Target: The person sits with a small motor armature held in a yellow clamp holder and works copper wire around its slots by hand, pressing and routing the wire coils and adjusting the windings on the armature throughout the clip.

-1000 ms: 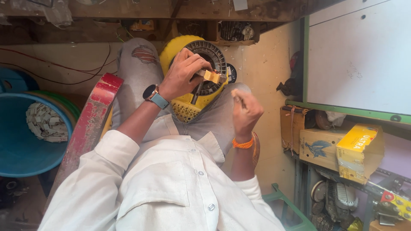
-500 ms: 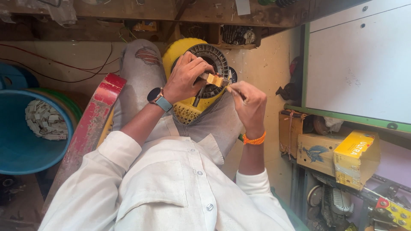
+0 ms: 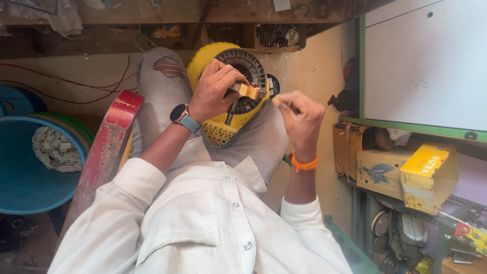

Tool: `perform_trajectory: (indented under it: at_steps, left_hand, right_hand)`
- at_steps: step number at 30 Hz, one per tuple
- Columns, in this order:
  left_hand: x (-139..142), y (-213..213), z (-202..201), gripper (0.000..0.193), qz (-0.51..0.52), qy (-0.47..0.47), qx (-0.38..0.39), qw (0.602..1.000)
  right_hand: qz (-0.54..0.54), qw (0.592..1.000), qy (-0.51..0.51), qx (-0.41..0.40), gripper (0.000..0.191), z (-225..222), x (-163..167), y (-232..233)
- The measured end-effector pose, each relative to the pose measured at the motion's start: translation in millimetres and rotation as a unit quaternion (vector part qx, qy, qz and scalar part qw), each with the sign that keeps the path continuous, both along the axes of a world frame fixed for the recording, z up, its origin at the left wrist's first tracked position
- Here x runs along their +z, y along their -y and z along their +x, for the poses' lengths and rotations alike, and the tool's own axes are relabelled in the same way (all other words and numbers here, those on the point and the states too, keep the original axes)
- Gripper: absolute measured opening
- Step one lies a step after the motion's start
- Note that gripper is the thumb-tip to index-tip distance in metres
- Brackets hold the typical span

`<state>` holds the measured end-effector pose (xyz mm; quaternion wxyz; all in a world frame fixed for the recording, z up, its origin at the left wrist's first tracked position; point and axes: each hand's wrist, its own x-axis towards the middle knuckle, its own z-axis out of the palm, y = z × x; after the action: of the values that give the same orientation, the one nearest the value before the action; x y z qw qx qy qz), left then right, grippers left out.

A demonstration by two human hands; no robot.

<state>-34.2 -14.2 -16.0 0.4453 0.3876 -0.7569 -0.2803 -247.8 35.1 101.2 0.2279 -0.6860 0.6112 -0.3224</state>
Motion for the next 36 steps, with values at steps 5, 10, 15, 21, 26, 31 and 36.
perform_trajectory:
  at_steps: [5, 10, 15, 21, 26, 31, 36]
  left_hand:
    - [4, 1, 0, 0.041, 0.000, -0.001, 0.001, 1.000]
    - [4, 2, 1, 0.040, 0.002, -0.002, -0.002, 1.000]
    - [2, 1, 2, 0.039, 0.001, -0.006, -0.007, 1.000]
    - [7, 4, 3, 0.038, 0.012, -0.017, -0.025, 0.999]
    - [8, 20, 20, 0.048, 0.146, -0.105, -0.144, 0.973]
    - [12, 42, 10, 0.038, 0.402, -0.252, -0.080, 0.877]
    - [17, 46, 0, 0.054, 0.460, -0.223, -0.081, 0.856]
  right_hand:
    - [-0.038, 0.998, -0.014, 0.057, 0.004, 17, 1, 45]
    - [-0.035, 0.993, -0.014, 0.108, 0.006, 28, 8, 51]
    - [-0.022, 0.996, -0.017, 0.079, 0.005, 26, 13, 56]
    - [-0.037, 0.995, -0.065, 0.070, 0.008, 29, -4, 87]
    - [-0.028, 0.987, -0.105, 0.120, 0.005, 41, -36, 114]
    - [-0.049, 0.979, -0.109, 0.163, 0.006, 50, -44, 117]
    - [-0.093, 0.976, -0.091, 0.176, 0.006, 46, -36, 119]
